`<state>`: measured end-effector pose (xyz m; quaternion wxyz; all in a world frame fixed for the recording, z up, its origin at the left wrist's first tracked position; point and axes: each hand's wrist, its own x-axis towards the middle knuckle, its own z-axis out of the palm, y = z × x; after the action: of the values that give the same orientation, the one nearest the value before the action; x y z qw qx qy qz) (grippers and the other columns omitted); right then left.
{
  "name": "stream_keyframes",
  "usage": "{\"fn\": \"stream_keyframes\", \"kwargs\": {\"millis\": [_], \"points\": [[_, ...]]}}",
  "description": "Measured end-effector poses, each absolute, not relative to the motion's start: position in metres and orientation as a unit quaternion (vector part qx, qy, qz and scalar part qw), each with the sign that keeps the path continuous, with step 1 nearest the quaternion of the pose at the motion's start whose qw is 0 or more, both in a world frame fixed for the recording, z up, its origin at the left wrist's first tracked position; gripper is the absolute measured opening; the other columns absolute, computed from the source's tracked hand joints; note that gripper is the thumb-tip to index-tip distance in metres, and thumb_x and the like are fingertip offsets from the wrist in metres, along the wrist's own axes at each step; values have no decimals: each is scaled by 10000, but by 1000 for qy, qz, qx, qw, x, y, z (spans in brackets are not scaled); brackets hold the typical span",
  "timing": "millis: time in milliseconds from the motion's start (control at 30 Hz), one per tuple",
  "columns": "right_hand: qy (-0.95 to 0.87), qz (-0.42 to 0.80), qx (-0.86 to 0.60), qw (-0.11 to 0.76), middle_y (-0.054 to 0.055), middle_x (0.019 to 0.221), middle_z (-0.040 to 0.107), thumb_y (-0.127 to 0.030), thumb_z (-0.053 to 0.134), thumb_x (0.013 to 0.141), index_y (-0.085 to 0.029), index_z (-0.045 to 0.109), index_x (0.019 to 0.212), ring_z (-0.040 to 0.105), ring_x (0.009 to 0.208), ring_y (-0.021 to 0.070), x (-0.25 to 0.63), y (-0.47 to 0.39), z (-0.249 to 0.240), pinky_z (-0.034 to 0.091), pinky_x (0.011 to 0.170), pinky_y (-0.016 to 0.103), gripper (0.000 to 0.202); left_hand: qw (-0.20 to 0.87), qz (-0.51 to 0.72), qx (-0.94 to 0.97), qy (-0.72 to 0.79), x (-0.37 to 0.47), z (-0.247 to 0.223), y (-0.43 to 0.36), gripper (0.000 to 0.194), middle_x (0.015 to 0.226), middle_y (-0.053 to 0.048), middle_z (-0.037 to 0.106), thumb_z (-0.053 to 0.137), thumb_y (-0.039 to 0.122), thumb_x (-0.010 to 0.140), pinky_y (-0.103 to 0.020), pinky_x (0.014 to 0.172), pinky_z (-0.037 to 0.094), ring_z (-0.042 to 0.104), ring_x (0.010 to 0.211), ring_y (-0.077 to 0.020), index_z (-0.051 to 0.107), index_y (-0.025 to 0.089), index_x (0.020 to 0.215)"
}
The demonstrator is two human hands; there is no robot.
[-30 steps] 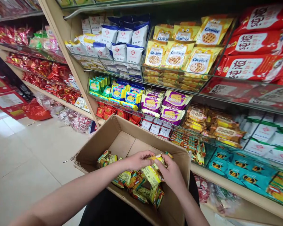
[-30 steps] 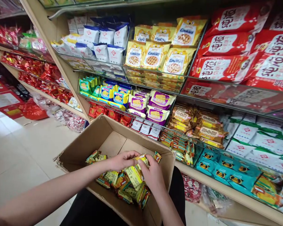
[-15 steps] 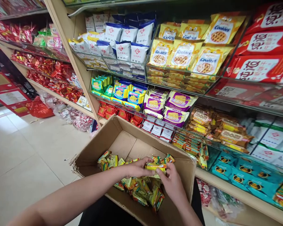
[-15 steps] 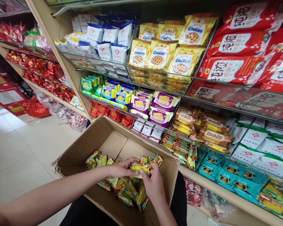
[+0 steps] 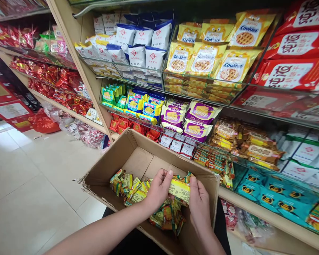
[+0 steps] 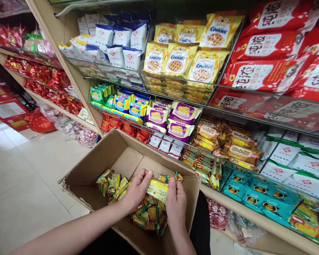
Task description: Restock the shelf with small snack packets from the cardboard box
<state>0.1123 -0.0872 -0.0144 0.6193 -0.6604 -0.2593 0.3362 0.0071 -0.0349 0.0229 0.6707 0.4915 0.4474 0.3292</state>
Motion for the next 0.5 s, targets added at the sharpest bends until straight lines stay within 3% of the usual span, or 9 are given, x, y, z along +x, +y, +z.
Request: {"fn": "stream_keyframes", "kwargs": {"millis": [100,233,367,500], "points": [[-249,344,-663,617,-1,586,541,-581,443,784,-163,545,753,487,509,130,110,-90,-16,378,456,220,432,641,330,519,459,5,20,-33,372,570,55,462,416,570,795,-191,372,381,484,473,-110,385,211,706],[-249,336,-666,617,-3,612,545,-573,433,796,-168,532,747,496,560,131,110,-93,-18,398,500,219,420,482,362,642,475,-2,17,-28,365,499,63,345,388,453,843,-199,446,303,372,467,-95,332,209,577],[-279,303,-676,611,1,650,544,-576,415,802,-168,533,771,485,574,130,111,-95,-16,396,520,222,425,364,335,725,480,-8,16,-27,317,511,56,340,354,371,867,-227,497,272,328,488,-112,317,217,592],[-312,244,-717,574,-3,618,504,-589,379,808,-168,524,741,461,567,132,111,-99,-11,391,519,226,450,338,317,748,474,-10,17,-29,271,531,51,369,332,355,876,-236,516,269,339,496,-121,334,225,638]]}}
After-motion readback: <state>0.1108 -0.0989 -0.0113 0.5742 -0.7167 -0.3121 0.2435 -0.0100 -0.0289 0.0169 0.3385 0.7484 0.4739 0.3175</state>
